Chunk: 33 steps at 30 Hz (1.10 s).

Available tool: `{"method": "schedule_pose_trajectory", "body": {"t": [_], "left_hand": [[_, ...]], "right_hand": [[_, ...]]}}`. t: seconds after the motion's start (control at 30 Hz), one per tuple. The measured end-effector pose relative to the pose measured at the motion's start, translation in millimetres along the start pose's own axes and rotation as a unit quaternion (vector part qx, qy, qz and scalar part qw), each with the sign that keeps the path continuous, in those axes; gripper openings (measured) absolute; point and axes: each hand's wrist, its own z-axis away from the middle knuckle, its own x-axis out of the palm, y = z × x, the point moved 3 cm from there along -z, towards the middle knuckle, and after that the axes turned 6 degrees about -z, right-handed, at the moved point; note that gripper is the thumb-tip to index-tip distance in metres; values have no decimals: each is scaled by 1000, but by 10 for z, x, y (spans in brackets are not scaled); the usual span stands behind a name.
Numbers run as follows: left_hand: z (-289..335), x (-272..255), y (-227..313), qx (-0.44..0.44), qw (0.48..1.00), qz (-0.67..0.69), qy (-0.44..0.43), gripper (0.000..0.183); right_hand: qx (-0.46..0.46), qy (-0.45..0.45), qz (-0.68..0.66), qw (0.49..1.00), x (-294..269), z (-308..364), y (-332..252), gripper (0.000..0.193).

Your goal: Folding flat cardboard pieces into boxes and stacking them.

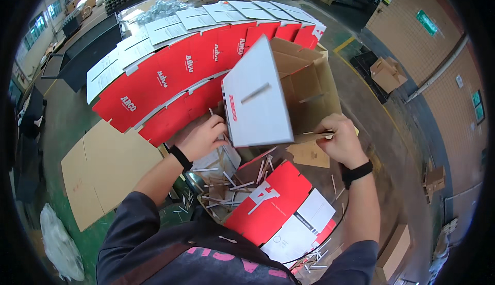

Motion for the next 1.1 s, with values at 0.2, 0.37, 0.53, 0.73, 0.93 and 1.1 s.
{"method": "schedule_pose_trajectory", "body": {"t": [0.2,0.37,0.53,0.73,0.93,1.1], "left_hand": [[22,-53,-127,-37,999,16,-4,33],[-1,-40,-168,-28,998,52,-5,35],[-43,47,-15,-22,991,111,69,40],[483,140,255,-46,987,133,73,40],[784,1654,792,-261,869,316,-278,27],[974,2409,823,-220,934,137,-245,27]], "right_hand": [[-49,-99,48,993,-122,-487,-207,14],[-13,-145,69,987,-159,-541,-148,11],[3,-176,159,972,357,-531,-32,7],[117,101,-121,981,106,662,-26,63],[648,-32,-35,760,1543,4315,717,64],[634,148,-49,758,2042,4416,253,70]]}}
